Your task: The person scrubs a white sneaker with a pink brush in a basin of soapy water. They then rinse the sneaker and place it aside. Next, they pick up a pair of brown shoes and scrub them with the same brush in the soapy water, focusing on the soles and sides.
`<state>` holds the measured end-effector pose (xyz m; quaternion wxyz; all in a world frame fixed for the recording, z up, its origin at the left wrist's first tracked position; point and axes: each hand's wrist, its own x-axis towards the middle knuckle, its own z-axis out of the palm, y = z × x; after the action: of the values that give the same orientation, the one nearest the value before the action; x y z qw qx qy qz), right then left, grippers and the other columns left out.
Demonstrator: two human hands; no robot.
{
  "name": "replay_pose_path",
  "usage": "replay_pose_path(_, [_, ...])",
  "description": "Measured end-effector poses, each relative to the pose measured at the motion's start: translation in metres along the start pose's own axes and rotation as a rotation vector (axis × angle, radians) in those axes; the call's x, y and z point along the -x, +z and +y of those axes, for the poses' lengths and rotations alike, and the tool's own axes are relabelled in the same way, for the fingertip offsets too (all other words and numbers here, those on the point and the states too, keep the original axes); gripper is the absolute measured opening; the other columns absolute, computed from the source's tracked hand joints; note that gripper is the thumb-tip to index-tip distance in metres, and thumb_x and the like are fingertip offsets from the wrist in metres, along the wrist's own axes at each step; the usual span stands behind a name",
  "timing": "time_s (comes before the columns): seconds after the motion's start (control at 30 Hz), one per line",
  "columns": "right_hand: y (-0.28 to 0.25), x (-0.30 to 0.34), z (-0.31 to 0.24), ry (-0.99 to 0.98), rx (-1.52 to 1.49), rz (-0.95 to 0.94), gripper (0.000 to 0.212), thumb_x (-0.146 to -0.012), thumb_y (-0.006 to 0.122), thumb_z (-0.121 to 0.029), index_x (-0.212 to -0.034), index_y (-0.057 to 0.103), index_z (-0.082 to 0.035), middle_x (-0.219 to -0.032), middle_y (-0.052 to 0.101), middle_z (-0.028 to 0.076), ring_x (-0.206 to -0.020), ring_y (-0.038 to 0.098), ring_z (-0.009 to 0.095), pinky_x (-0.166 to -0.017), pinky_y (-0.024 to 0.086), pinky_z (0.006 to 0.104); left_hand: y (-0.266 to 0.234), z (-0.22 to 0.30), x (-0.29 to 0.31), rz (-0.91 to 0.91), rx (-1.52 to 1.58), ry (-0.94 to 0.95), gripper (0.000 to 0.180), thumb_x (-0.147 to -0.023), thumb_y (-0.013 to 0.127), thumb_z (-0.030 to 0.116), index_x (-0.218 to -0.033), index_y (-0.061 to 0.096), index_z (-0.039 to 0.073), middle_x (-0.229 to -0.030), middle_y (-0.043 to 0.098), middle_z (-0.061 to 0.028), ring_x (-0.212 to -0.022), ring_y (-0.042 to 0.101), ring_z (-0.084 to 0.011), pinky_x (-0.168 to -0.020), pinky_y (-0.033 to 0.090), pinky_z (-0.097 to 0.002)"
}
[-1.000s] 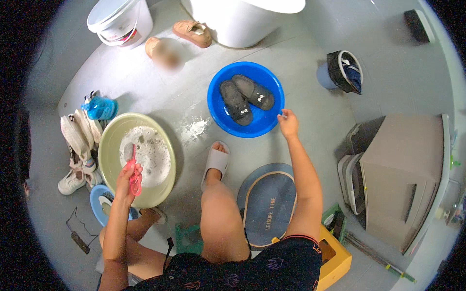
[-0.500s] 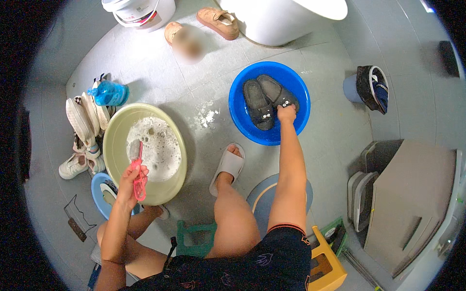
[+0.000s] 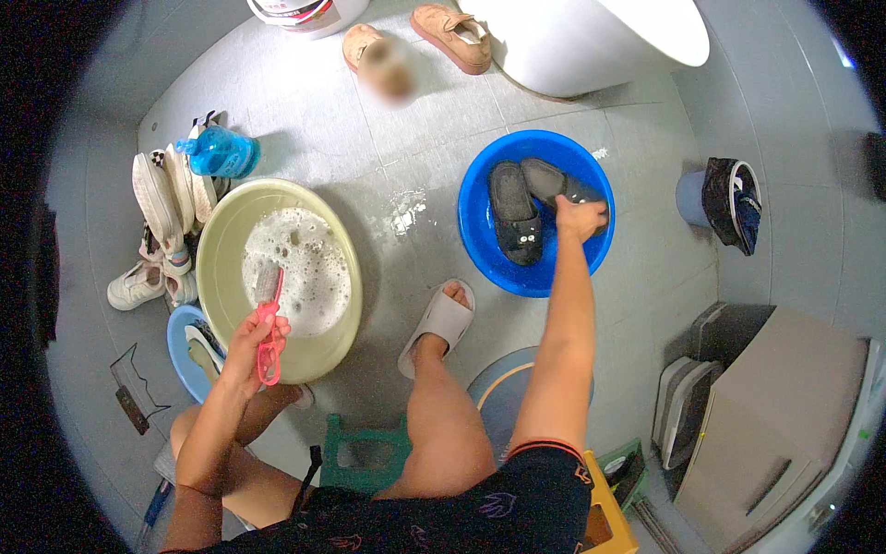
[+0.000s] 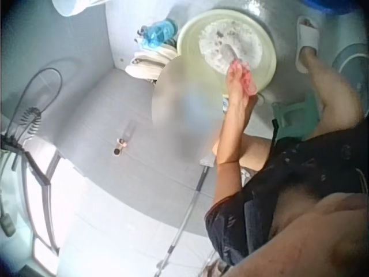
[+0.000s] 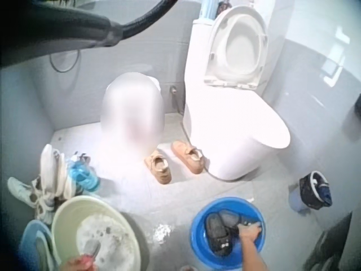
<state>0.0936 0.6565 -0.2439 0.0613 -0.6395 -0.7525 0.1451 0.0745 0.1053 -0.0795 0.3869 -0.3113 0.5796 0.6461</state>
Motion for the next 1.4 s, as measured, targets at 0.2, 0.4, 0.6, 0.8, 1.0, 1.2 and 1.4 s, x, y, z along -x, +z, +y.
replay_pose_path(0.2, [-0.083,-0.021,-0.039,-0.878,0.069,0.116,0.074,-0.062,0.075,-0.006,-0.128,0.041,-0.005,-0.127,0.041,0.026,-0.111,0.051,0.046,-0.091,0.048,0.0458,0.005,0.001,0.008,-0.014,0.0,0.04,0.023,-0.098,0.049,0.015,-0.119,0.052,0.005,-0.096,0.063,-0.0049,-0.083,0.062,-0.011,-0.069,0.051,-0.022])
replay_pose_path(0.4, [-0.102,-0.005,-0.066,-1.218,0.117,-0.017,0.072,-0.064,0.072,-0.002,-0.13,0.043,-0.01,-0.124,0.044,0.023,-0.115,0.05,0.043,-0.09,0.049,0.0452,0.0,-0.005,0.006,-0.073,0.005,0.044,0.024,-0.098,0.05,0.016,-0.119,0.052,0.006,-0.096,0.063,-0.0049,-0.084,0.062,-0.0113,-0.07,0.051,-0.023])
replay_pose_path(0.6, [-0.046,0.01,-0.059,-1.252,0.358,-0.177,0.075,-0.061,0.072,0.003,-0.129,0.042,-0.009,-0.126,0.044,0.023,-0.124,0.043,0.044,-0.098,0.045,0.0433,0.004,0.0,0.011,-0.003,0.008,0.026,0.025,-0.098,0.05,0.016,-0.12,0.052,0.006,-0.097,0.064,-0.0057,-0.087,0.062,-0.0119,-0.072,0.051,-0.0233])
replay_pose_path(0.8, [-0.018,0.011,-0.054,-1.137,0.517,-0.436,0.078,-0.06,0.077,0.001,-0.129,0.042,-0.011,-0.131,0.043,0.022,-0.134,0.032,0.044,-0.106,0.04,0.0436,0.002,-0.002,0.011,-0.002,0.016,0.011,0.024,-0.098,0.05,0.015,-0.12,0.052,0.005,-0.097,0.064,-0.0059,-0.088,0.062,-0.0127,-0.074,0.051,-0.0239])
replay_pose_path(1.0, [-0.017,0.014,-0.036,-1.09,0.466,-0.514,0.078,-0.062,0.077,0.0,-0.131,0.044,-0.012,-0.137,0.043,0.015,-0.136,0.03,0.041,-0.108,0.038,0.0429,0.006,-0.001,0.011,0.003,-0.002,0.015,0.023,-0.098,0.05,0.016,-0.119,0.053,0.006,-0.096,0.064,-0.0049,-0.086,0.062,-0.0116,-0.073,0.051,-0.0229])
replay_pose_path(1.2, [-0.03,0.042,-0.01,-1.152,0.566,-0.424,0.095,-0.067,0.073,0.0,-0.146,0.027,-0.025,-0.154,0.02,0.011,-0.138,0.021,0.046,-0.106,0.033,0.0594,0.007,0.001,0.014,-0.026,0.021,0.009,0.022,-0.096,0.052,0.013,-0.117,0.055,0.005,-0.097,0.065,-0.0057,-0.087,0.061,-0.0124,-0.075,0.049,-0.0234])
replay_pose_path(1.4, [0.004,0.068,0.095,-0.577,-0.097,-0.419,0.128,-0.059,0.087,-0.033,-0.145,0.002,0.009,-0.147,0.02,0.033,-0.136,0.025,0.045,-0.114,0.024,0.04,0.009,0.002,0.013,-0.063,0.058,0.053,0.022,-0.096,0.053,0.013,-0.116,0.054,0.004,-0.098,0.065,-0.006,-0.089,0.062,-0.0136,-0.079,0.049,-0.0254])
